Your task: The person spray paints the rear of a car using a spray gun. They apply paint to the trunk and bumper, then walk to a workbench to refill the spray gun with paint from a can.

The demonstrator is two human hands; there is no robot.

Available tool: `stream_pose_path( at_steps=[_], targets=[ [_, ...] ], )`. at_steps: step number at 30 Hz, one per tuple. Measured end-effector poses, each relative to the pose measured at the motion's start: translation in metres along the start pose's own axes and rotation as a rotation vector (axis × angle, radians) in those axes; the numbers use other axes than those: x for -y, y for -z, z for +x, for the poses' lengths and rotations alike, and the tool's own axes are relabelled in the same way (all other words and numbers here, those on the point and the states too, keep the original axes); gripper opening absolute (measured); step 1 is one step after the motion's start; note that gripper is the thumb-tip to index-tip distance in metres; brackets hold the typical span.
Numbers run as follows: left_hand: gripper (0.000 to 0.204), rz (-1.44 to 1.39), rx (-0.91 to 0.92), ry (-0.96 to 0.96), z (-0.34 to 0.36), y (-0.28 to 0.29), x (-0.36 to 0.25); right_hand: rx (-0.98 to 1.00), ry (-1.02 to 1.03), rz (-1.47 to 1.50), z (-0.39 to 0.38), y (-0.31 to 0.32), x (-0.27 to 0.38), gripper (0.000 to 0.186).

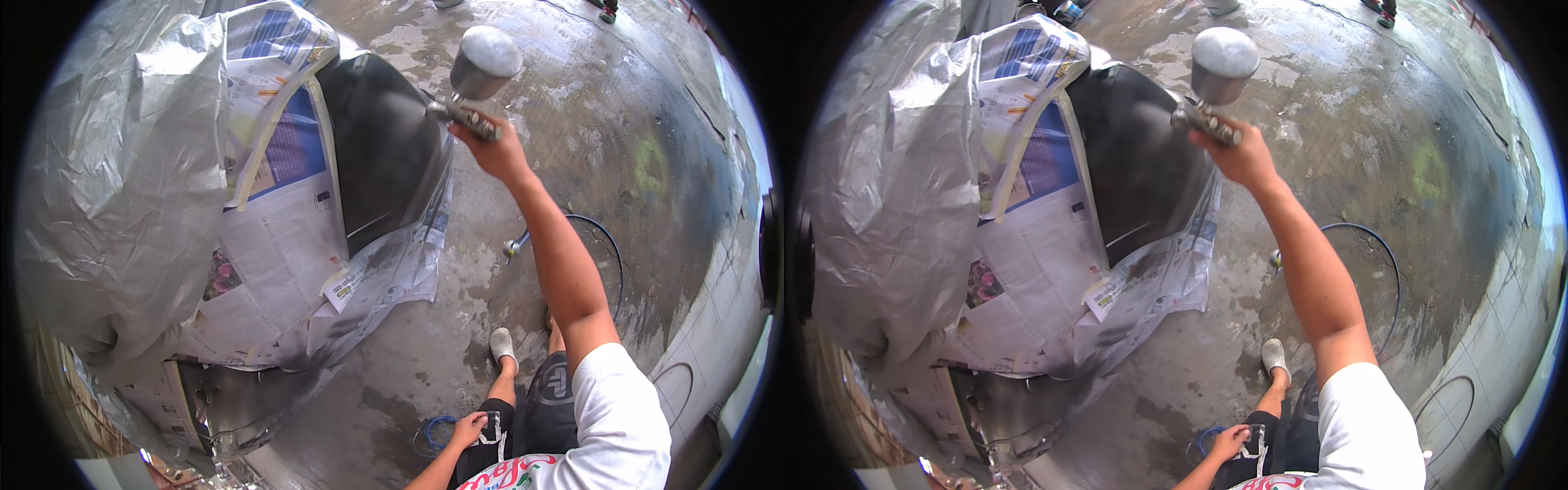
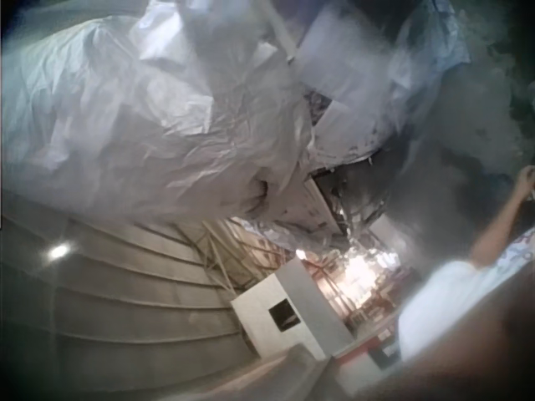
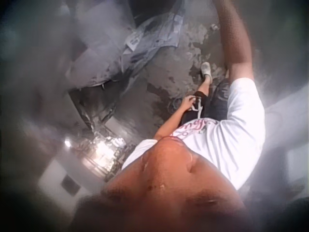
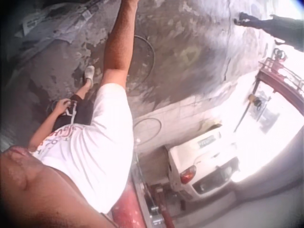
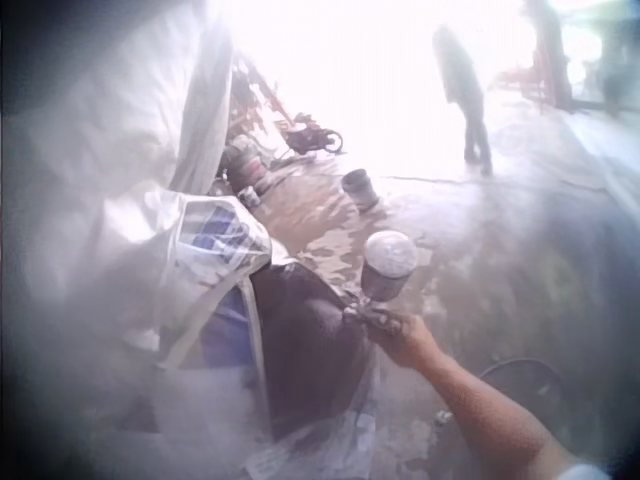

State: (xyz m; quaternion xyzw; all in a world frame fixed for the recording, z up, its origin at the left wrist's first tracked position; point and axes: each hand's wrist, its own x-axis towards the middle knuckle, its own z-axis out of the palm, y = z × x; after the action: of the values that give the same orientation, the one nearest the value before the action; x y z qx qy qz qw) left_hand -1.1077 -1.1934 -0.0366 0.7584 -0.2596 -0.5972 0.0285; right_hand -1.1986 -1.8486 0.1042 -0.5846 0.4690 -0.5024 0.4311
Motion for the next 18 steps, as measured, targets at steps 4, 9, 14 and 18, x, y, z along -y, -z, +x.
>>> stream_pose_path(
  at_steps=[4, 9, 14, 18],
  targets=[
    [0.031, 0.037, -0.07, 0.015, -0.003, 0.0, 0.028, -0.186, 0.044, -0.068, 0.009, 0.001, -0.013, 0.051],
    [0.043, 0.357, -0.105, -0.315, 0.008, -0.012, 0.03, -0.001, 0.105, 0.043, -0.058, -0.038, -0.023, 0.052],
    [0.057, 0.582, 0.019, -0.348, 0.017, -0.026, 0.029, 0.194, 0.168, 0.073, -0.154, -0.071, -0.033, 0.053],
    [0.059, 0.653, 0.033, -0.372, 0.023, -0.03, 0.039, 0.41, 0.135, 0.032, -0.209, -0.083, -0.041, 0.048]
  ],
)
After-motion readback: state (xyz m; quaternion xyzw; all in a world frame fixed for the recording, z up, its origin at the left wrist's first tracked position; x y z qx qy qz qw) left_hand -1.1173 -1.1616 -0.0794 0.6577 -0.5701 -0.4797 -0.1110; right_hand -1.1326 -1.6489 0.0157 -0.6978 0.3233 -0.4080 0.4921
